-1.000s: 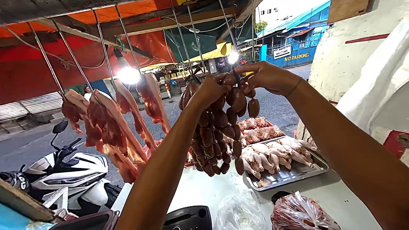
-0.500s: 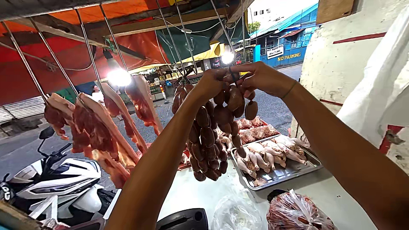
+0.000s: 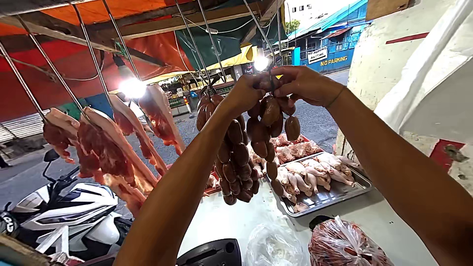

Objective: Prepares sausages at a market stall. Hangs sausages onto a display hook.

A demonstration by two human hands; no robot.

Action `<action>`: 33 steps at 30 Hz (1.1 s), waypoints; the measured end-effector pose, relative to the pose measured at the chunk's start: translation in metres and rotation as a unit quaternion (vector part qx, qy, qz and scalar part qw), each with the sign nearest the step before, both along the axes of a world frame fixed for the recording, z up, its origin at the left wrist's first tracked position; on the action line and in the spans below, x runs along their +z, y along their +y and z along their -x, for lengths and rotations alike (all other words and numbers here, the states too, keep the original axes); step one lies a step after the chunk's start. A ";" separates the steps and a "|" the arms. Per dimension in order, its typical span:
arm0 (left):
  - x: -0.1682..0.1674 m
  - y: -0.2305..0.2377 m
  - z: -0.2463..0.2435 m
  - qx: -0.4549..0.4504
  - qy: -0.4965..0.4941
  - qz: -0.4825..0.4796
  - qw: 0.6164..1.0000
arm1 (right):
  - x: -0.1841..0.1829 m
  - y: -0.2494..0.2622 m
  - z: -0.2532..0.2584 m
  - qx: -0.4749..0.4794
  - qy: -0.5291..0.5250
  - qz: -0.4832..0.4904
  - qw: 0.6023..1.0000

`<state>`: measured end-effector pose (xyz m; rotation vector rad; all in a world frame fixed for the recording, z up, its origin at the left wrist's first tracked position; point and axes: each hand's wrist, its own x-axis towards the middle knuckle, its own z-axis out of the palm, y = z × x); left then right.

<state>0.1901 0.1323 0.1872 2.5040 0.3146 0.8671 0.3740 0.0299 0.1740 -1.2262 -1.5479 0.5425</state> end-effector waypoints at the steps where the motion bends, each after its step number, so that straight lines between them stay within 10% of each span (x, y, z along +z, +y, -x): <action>1: 0.000 0.001 0.000 -0.002 0.000 -0.006 1.000 | 0.000 0.000 -0.001 0.008 0.010 0.003 1.000; 6: 0.006 -0.004 0.012 -0.020 0.024 0.001 1.000 | 0.001 0.002 -0.017 0.078 0.049 0.014 0.996; 18: -0.042 -0.021 0.009 0.088 -0.130 0.162 0.974 | 0.005 0.018 0.025 -0.191 -0.098 -0.047 0.976; 28: -0.040 -0.012 0.012 0.105 -0.134 0.150 0.974 | -0.003 0.024 0.028 0.007 0.051 -0.032 0.998; 33: -0.049 -0.012 0.016 0.128 -0.112 0.129 0.977 | -0.005 0.030 0.034 -0.037 0.001 -0.062 0.997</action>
